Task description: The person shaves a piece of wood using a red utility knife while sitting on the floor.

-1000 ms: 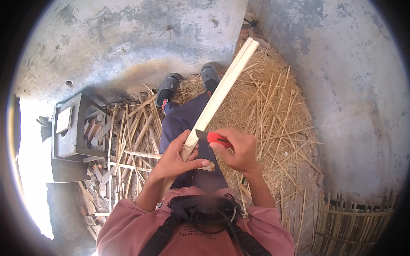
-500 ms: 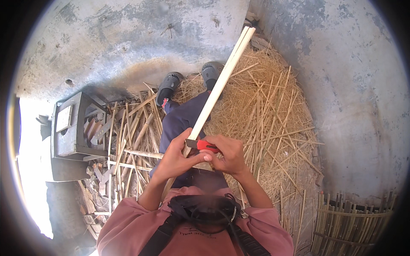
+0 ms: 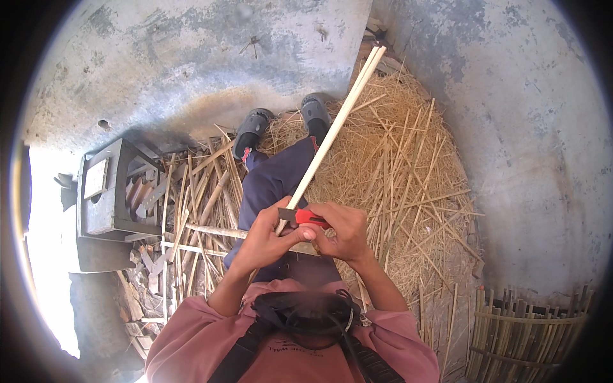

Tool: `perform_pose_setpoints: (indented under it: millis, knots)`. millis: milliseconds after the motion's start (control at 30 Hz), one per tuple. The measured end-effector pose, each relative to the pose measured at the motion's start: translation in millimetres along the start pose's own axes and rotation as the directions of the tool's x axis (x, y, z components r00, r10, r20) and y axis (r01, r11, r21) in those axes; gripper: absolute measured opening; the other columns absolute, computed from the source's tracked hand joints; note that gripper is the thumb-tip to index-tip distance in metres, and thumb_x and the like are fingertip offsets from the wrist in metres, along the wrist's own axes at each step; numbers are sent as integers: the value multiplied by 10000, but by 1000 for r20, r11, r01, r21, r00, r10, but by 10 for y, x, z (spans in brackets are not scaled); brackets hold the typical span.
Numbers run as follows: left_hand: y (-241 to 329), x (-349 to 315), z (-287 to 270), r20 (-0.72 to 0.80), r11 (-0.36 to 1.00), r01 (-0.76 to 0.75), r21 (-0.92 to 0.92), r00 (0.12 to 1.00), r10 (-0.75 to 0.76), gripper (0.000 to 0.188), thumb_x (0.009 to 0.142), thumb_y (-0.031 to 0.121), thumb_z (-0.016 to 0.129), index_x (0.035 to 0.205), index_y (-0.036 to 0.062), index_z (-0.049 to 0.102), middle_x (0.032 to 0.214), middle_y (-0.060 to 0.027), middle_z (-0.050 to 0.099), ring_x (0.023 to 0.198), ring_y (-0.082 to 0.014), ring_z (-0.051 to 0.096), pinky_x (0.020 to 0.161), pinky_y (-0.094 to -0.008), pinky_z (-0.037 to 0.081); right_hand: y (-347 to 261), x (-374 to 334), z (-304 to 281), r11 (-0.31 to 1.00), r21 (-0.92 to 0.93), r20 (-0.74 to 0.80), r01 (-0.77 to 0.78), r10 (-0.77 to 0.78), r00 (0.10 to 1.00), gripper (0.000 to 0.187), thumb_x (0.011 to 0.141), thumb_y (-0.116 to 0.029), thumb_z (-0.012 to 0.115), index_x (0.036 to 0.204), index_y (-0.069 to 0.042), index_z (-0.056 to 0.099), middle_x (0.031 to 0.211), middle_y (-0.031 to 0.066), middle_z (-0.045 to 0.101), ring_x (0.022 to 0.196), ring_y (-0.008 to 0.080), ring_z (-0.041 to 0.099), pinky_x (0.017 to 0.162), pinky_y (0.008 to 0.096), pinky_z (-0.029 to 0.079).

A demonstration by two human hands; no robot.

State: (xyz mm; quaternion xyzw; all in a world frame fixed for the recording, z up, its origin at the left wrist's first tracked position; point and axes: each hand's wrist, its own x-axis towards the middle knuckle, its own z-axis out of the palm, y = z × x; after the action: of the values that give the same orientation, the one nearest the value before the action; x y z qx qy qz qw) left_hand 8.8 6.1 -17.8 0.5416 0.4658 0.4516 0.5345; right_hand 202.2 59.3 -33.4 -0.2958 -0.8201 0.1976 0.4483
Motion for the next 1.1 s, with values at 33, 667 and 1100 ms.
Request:
perform_pose_setpoints:
  millis: [33, 667, 1100]
  knots:
    - [15, 0, 9, -4, 1000, -1, 0, 1000, 1, 546, 923, 346, 884, 1274, -11, 666, 879, -37, 683, 804, -70, 573, 693, -295, 495, 4, -3, 1, 1000, -2, -3, -1, 1, 1000, 261, 860, -231, 798, 1023, -34, 747, 724, 91, 671, 562, 248, 655, 517, 349, 491]
    - [195, -54, 50, -182, 972, 51, 230, 983, -8, 485, 917, 327, 886, 1126, -2, 599, 747, -35, 617, 677, -94, 481, 610, -315, 421, -13, 76, -76, 998, -51, 28, 30, -28, 999, 277, 899, -264, 815, 1039, -33, 752, 764, 95, 700, 594, 260, 676, 541, 357, 509]
    - [108, -69, 35, -118, 956, -77, 282, 986, 114, 615, 930, 417, 857, 1124, -23, 473, 757, -202, 613, 623, -309, 591, 605, -424, 485, 31, 27, -109, 998, -30, 84, 62, -59, 995, 303, 934, -316, 779, 1055, -39, 751, 790, 88, 707, 603, 261, 676, 540, 361, 506]
